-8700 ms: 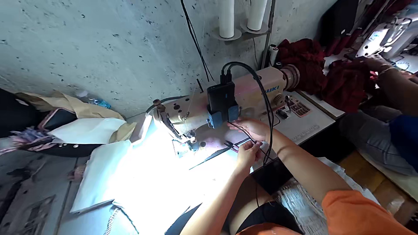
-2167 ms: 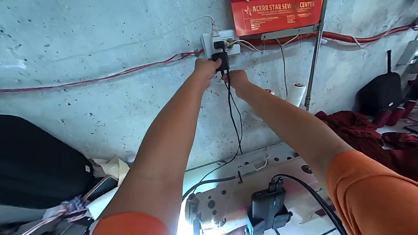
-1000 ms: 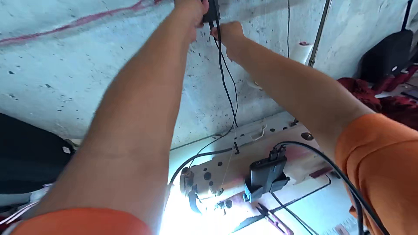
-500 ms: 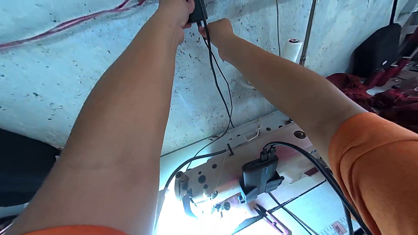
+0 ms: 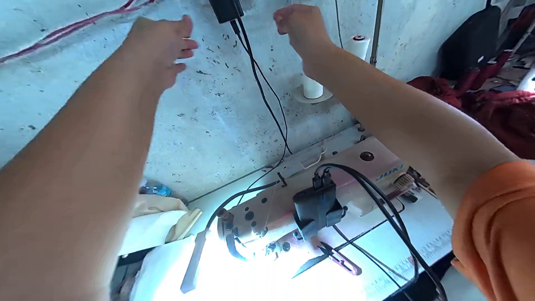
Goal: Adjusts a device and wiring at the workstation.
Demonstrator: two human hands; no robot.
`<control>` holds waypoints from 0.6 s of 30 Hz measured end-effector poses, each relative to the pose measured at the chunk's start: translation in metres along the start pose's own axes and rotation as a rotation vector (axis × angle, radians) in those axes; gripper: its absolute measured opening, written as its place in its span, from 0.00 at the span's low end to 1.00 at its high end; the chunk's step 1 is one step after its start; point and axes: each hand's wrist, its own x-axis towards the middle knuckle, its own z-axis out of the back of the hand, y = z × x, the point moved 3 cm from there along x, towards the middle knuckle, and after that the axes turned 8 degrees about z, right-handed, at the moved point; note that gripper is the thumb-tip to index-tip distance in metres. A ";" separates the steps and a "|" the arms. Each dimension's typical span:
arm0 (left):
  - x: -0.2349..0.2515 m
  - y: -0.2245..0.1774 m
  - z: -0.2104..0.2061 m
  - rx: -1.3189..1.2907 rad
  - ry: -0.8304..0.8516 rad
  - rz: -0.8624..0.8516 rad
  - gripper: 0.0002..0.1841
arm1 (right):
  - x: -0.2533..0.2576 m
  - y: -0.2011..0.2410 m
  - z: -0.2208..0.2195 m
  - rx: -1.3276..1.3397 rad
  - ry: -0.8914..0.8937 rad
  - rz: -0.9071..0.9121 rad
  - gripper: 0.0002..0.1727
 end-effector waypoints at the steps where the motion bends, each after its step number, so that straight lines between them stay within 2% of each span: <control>1: -0.013 0.009 0.010 0.025 -0.011 -0.009 0.32 | -0.015 0.001 0.015 0.022 0.003 0.009 0.13; 4: -0.062 0.036 0.043 0.100 -0.031 -0.039 0.29 | -0.068 -0.001 0.059 0.077 0.012 0.033 0.14; 9: -0.175 0.072 0.082 0.178 -0.021 -0.147 0.22 | -0.176 0.004 0.128 0.107 0.026 -0.061 0.15; 13: -0.264 0.115 0.104 0.183 -0.017 -0.249 0.17 | -0.273 0.008 0.175 0.141 -0.048 -0.088 0.16; 15: -0.311 0.142 0.103 0.208 -0.005 -0.269 0.17 | -0.322 0.009 0.192 0.142 -0.081 -0.066 0.14; 18: -0.383 0.156 0.074 0.197 0.095 -0.249 0.18 | -0.389 0.007 0.214 0.073 -0.050 -0.095 0.14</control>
